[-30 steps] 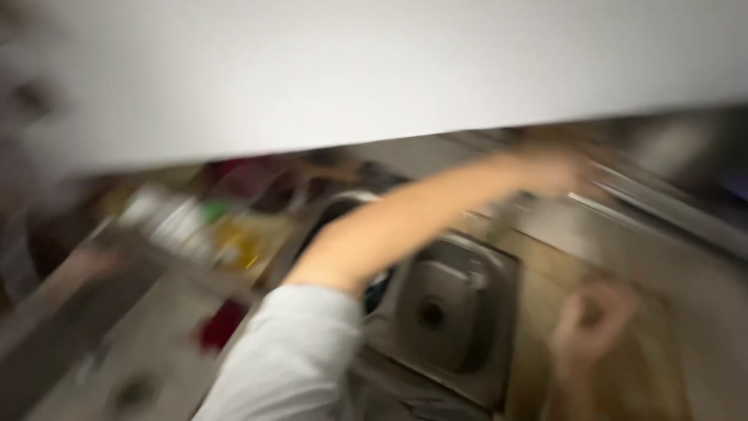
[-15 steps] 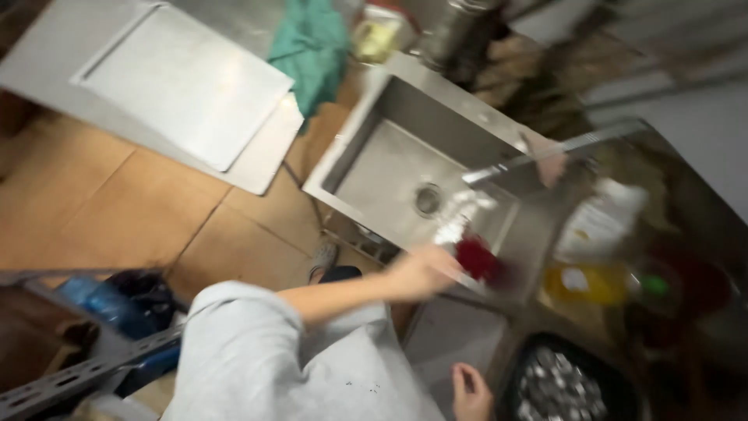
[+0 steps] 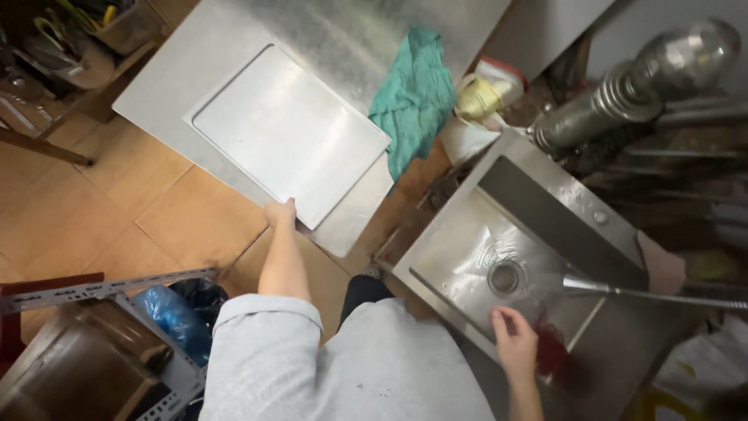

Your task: Washing a metal baking tray in a sink and then drying it and lining it with parchment paper on a work table.

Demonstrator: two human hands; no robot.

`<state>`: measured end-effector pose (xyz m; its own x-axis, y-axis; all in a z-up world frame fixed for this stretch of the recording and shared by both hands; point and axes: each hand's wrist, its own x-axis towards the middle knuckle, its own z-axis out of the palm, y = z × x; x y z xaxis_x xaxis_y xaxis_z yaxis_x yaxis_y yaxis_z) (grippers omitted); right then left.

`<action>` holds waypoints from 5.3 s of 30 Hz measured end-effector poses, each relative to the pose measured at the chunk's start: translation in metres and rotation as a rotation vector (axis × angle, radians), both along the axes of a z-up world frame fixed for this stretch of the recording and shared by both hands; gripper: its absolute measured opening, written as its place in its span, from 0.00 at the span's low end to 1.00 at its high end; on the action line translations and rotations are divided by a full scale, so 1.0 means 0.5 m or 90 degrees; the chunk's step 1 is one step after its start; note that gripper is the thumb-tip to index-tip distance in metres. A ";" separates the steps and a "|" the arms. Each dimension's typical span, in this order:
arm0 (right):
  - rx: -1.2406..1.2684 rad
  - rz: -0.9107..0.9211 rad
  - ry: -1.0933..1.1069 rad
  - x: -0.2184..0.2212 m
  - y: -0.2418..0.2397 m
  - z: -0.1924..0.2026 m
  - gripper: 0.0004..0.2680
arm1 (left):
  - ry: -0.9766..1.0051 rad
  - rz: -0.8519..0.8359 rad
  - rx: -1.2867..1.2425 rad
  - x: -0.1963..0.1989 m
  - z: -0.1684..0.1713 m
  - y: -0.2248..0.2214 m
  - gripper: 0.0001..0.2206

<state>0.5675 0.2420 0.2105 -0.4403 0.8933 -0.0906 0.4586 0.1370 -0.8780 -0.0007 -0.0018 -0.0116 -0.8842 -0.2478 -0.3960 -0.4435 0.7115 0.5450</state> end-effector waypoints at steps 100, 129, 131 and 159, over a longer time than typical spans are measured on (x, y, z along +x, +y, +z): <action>-0.390 -0.041 -0.454 -0.102 0.107 -0.218 0.39 | -0.083 -0.694 0.298 0.721 0.364 0.644 0.20; 0.320 -0.191 -0.134 -0.039 0.533 -0.316 0.21 | 0.067 -0.755 0.205 0.793 0.203 0.622 0.19; 0.284 -0.203 -0.171 0.041 0.553 -0.352 0.21 | 0.062 -0.755 0.195 0.794 0.226 0.624 0.19; 0.222 0.370 -0.223 0.125 0.255 -0.233 0.26 | -0.069 -0.680 0.272 0.773 0.205 0.644 0.21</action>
